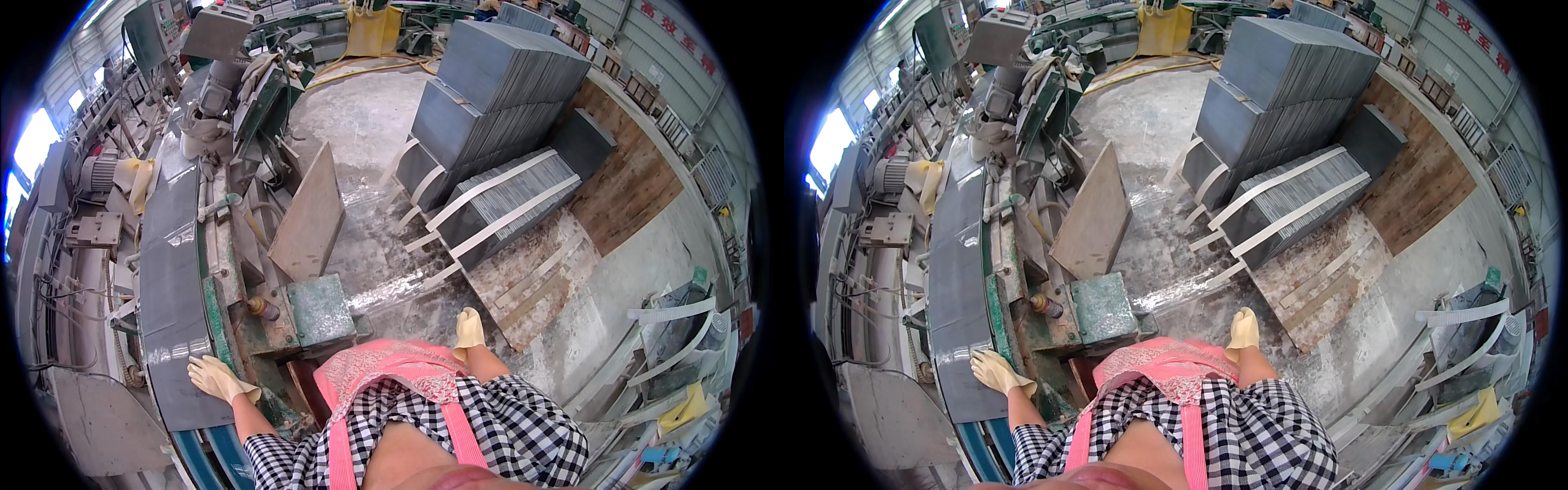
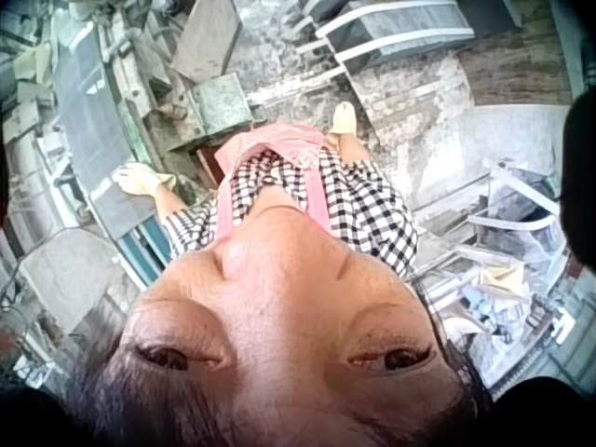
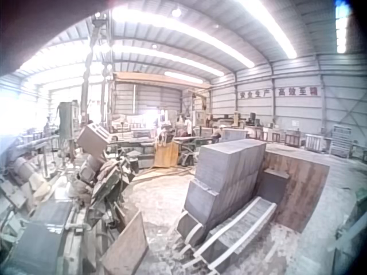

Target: The person repeatedly picks up dark rectangular panels from a conveyor belt and stacks them onto a growing pile. The person wears gloves and handles each panel one at a time, placing it carefully on top of the previous one.

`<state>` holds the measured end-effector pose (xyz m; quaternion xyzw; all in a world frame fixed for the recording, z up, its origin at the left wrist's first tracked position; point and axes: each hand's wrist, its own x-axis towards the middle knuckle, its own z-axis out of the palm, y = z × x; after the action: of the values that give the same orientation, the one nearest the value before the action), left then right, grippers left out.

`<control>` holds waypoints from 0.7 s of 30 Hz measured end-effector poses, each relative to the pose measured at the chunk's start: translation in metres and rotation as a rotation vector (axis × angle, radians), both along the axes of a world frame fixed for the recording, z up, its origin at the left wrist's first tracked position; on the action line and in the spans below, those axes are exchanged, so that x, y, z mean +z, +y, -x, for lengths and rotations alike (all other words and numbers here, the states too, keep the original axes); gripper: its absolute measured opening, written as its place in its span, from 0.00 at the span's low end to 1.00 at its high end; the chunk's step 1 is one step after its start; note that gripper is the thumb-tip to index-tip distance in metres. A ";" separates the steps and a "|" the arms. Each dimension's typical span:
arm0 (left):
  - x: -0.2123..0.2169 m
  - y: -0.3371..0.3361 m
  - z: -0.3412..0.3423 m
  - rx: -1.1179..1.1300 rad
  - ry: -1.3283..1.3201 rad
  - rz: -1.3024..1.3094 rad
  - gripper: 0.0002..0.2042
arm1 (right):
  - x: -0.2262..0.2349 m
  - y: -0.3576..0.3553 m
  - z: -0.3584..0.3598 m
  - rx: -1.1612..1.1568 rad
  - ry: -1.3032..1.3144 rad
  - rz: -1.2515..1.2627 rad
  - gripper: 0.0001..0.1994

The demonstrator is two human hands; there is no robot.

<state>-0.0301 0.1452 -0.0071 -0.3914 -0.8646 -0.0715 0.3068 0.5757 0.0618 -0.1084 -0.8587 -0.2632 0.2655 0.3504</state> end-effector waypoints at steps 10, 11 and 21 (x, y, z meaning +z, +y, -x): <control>0.002 0.001 -0.003 -0.006 -0.015 -0.006 0.19 | 0.008 -0.001 0.002 -0.017 0.034 0.007 0.21; 0.002 0.000 -0.002 -0.005 -0.012 -0.007 0.19 | 0.015 0.000 0.006 -0.018 0.053 0.002 0.21; 0.003 0.000 -0.003 0.013 -0.032 0.022 0.19 | 0.009 -0.001 0.004 -0.018 0.081 -0.032 0.21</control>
<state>-0.0273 0.1456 -0.0041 -0.3879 -0.8726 -0.0661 0.2893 0.5715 0.0610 -0.0998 -0.8439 -0.2453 0.2925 0.3769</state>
